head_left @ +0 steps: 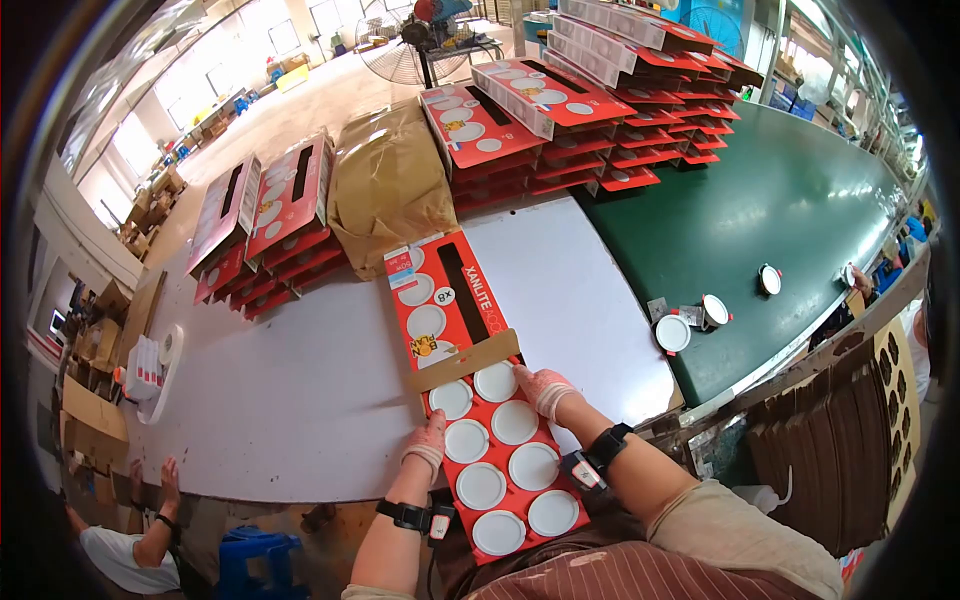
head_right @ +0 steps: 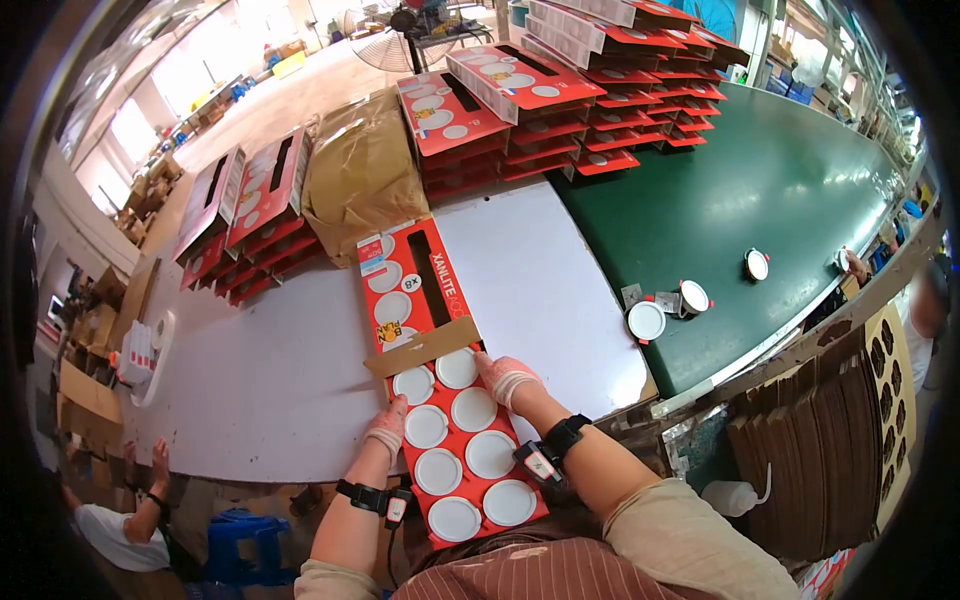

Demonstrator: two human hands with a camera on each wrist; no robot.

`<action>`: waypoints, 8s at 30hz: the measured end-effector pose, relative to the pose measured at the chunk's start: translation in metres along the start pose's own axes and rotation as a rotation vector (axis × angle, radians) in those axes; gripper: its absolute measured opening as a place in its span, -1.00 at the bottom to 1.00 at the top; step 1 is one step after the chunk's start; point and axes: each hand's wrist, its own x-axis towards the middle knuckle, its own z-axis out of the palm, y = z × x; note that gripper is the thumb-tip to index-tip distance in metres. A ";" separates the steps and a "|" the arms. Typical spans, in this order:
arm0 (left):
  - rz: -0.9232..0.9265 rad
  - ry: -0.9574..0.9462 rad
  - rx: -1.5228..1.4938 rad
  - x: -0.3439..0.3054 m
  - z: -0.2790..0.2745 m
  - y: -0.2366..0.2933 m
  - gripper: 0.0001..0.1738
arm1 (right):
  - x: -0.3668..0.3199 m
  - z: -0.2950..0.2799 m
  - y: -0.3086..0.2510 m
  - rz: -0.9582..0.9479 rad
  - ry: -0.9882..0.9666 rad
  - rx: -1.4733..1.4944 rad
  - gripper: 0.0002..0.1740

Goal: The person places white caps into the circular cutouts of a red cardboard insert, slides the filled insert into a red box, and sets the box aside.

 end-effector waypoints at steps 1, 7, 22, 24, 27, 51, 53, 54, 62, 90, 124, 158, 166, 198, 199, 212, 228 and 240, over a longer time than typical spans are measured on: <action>-0.006 -0.002 0.004 -0.002 -0.001 0.002 -0.13 | 0.003 0.002 0.002 -0.016 0.025 0.008 -0.20; 0.007 0.049 0.046 0.003 0.002 -0.003 -0.12 | -0.015 -0.013 -0.007 -0.010 -0.004 -0.034 -0.15; -0.003 -0.017 0.054 -0.002 -0.003 0.004 -0.11 | 0.040 0.010 0.011 -0.058 -0.028 0.052 -0.29; -0.014 -0.007 0.052 -0.001 -0.002 0.002 -0.11 | 0.038 0.010 0.011 0.052 -0.074 0.109 -0.36; -0.011 0.048 0.010 0.009 0.002 -0.005 -0.10 | 0.039 0.012 0.023 -0.121 0.009 -0.079 -0.40; 0.166 -0.271 -0.264 -0.045 0.026 -0.057 -0.17 | -0.013 0.016 0.031 -0.112 -0.066 0.068 -0.40; 0.122 -0.187 -0.196 -0.032 0.024 -0.053 -0.41 | -0.011 0.009 0.017 -0.135 0.002 0.057 -0.40; 0.066 -0.137 -0.164 -0.037 0.018 -0.037 -0.41 | -0.004 0.008 0.015 -0.123 0.021 0.017 -0.39; 0.061 -0.041 -0.118 -0.026 0.005 -0.003 -0.29 | -0.026 0.008 0.021 -0.137 0.019 -0.021 -0.37; 0.761 0.345 0.737 -0.075 0.010 0.009 -0.30 | -0.051 0.022 0.039 -1.004 0.379 -0.835 -0.28; 0.082 -0.352 -0.007 -0.105 0.027 -0.063 -0.53 | 0.029 -0.022 0.024 -0.833 0.441 0.036 -0.65; -0.011 -0.193 -1.491 -0.095 0.021 -0.069 -0.73 | 0.016 -0.014 0.010 -0.947 0.209 -0.088 -0.81; -0.019 -0.036 -1.110 -0.071 -0.015 -0.114 -0.67 | -0.021 0.000 0.008 -0.938 0.064 -0.244 -0.78; 0.485 0.754 0.310 -0.098 -0.023 -0.060 -0.21 | -0.002 -0.067 -0.034 -0.735 0.071 -0.321 -0.70; 0.292 0.812 0.278 -0.105 -0.024 -0.073 -0.19 | 0.019 -0.074 -0.037 -0.744 0.176 -0.467 -0.67; -0.102 0.111 -0.519 -0.102 -0.006 -0.085 0.17 | 0.082 -0.074 -0.115 -0.063 -0.291 -0.790 -0.64; 0.283 0.643 0.336 -0.101 -0.055 -0.060 -0.26 | 0.066 -0.066 -0.108 -0.203 -0.249 -0.932 -0.42; 0.524 0.527 0.528 -0.062 -0.038 -0.030 -0.32 | 0.065 -0.064 -0.104 -0.240 -0.196 -0.969 -0.47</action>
